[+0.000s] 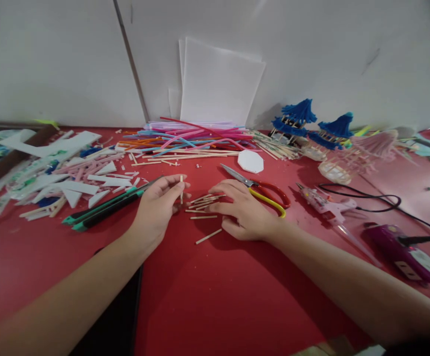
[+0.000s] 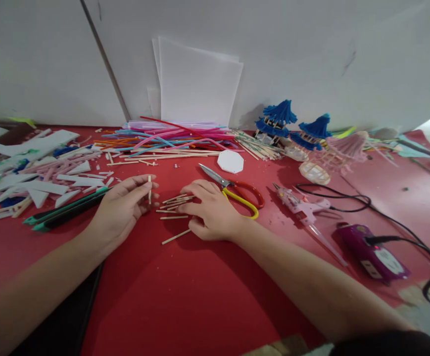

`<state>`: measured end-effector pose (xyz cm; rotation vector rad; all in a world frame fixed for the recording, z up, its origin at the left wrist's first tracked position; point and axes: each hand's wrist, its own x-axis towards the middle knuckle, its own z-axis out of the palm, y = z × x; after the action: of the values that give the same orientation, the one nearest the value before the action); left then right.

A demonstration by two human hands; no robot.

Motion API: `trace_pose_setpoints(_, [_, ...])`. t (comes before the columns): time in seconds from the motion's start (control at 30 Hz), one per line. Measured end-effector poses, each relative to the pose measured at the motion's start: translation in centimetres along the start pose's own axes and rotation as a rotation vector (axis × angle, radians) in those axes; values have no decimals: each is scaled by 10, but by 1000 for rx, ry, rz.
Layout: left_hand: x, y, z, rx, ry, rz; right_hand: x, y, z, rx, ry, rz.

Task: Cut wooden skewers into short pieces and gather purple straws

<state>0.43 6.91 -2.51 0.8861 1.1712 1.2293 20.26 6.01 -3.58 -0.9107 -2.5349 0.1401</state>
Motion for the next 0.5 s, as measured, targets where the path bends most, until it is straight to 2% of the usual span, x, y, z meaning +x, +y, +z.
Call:
trace_pose_setpoints(0.37, [0, 1, -2, 5, 9, -8, -1, 4, -3, 60, 40, -86])
trace_pose_setpoints(0.5, [-1, -3, -1, 7, -3, -4, -1, 5, -6, 201, 5, -215])
